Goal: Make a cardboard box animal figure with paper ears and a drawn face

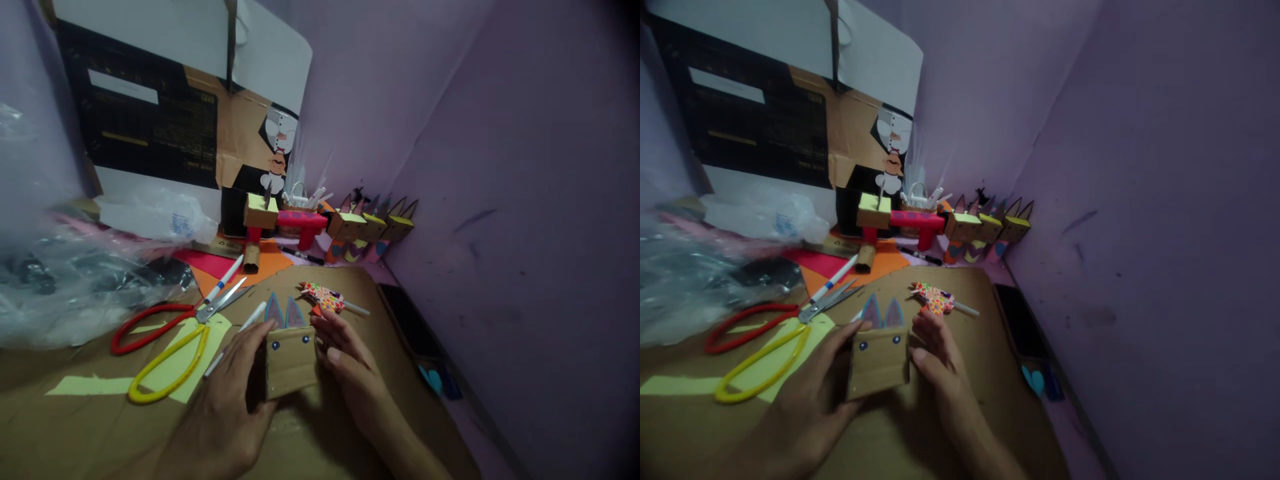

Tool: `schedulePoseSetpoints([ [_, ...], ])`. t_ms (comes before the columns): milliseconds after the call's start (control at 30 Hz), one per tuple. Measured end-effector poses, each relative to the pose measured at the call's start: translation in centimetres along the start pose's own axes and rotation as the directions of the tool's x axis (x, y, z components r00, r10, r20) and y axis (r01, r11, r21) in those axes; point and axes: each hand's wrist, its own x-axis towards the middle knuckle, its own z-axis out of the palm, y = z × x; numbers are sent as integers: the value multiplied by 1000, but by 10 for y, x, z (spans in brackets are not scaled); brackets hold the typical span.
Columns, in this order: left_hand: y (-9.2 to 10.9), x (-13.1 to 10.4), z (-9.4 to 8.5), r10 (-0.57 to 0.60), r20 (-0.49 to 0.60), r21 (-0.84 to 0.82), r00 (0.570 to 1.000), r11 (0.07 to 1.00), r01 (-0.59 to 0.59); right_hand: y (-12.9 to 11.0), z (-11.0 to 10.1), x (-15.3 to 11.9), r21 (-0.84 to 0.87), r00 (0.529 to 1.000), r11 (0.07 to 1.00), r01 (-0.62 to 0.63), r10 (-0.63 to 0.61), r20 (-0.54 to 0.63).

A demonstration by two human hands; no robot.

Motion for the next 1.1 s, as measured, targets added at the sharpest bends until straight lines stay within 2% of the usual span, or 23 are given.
schedulePoseSetpoints([
  [133,2,4,-4,57,-22,17,998,998,-56,-19,17,7,130,978,970,-208,206,29],
  [267,1,7,-7,102,-57,30,993,994,-101,-29,30,12,221,948,922,-319,306,89],
  [467,-1,7,-7,157,-50,41,986,987,-155,-21,27,8,298,950,902,-313,296,103],
  [633,-2,7,-3,186,-34,50,982,982,-184,-19,24,8,315,952,899,-304,300,63],
  [867,-1,6,-3,243,-28,76,970,968,-241,-20,25,8,329,967,909,-256,247,68],
  [1100,-3,5,-2,272,-42,70,961,961,-269,-19,27,8,317,968,916,-247,246,42],
])
